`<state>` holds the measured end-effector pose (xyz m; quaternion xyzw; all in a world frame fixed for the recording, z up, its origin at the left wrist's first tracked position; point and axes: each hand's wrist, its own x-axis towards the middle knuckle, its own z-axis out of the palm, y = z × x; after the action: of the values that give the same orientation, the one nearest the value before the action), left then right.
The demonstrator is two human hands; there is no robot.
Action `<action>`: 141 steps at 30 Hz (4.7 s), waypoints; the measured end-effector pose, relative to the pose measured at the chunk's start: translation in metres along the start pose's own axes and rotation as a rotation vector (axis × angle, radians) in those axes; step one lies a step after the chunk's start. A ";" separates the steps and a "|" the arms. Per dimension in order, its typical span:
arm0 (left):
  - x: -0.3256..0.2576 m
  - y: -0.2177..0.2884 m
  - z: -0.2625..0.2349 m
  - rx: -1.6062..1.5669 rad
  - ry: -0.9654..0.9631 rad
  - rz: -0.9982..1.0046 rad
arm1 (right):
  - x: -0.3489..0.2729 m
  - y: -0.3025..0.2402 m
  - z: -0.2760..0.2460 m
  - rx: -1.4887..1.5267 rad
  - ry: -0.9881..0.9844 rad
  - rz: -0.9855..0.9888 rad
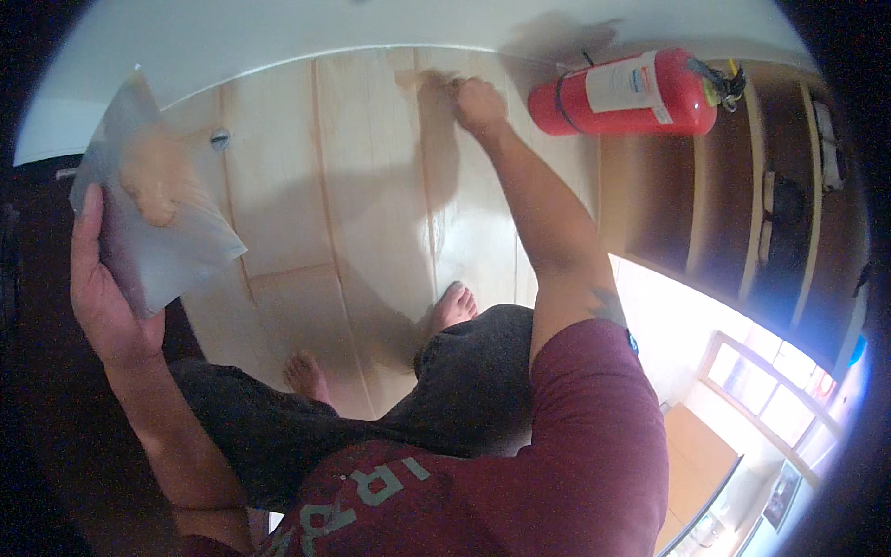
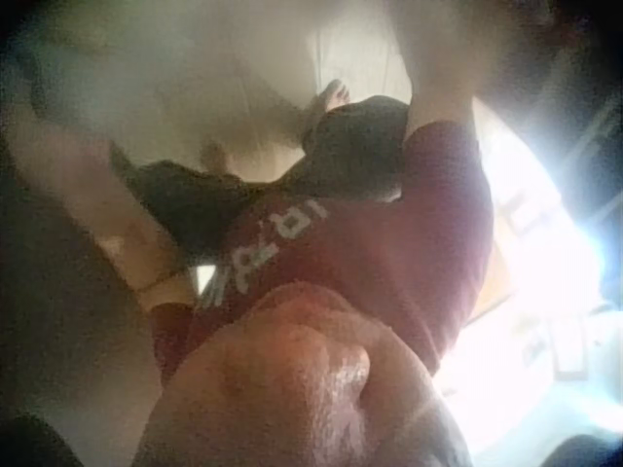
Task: The person kneels on the floor and uses a putty knife to apply a beige filler from a metal sheet onto the seams of a light-colored wooden surface. They repeatedly scoop filler and smooth it into the gaps, then move a red fire extinguisher to access a different section.
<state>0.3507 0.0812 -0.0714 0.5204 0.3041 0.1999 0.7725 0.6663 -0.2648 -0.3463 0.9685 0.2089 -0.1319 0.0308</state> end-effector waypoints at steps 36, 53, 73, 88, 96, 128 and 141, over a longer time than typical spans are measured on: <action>0.000 -0.014 0.019 0.115 0.018 0.012 | -0.021 0.079 0.032 -0.029 0.294 -0.069; 0.001 -0.012 -0.002 0.007 -0.054 -0.007 | 0.017 0.035 0.008 0.188 -0.063 0.218; -0.004 -0.011 -0.002 0.007 -0.157 -0.005 | -0.012 0.021 0.007 -0.091 0.296 -0.192; -0.008 -0.005 0.001 -0.016 -0.078 -0.005 | 0.002 0.041 0.000 0.156 -0.023 0.383; -0.004 -0.013 0.015 -0.033 -0.163 -0.059 | 0.018 -0.078 0.001 0.187 -0.132 0.058; 0.025 -0.076 0.087 -0.172 -0.067 -0.115 | -0.200 -0.102 -0.176 1.933 0.177 0.130; 0.008 -0.107 0.133 0.208 -0.044 0.156 | -0.249 -0.090 -0.136 1.544 -0.236 0.380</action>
<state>0.4453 -0.0449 -0.1362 0.6239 0.2647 0.2150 0.7031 0.4437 -0.2658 -0.1493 0.7151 -0.1143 -0.3331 -0.6039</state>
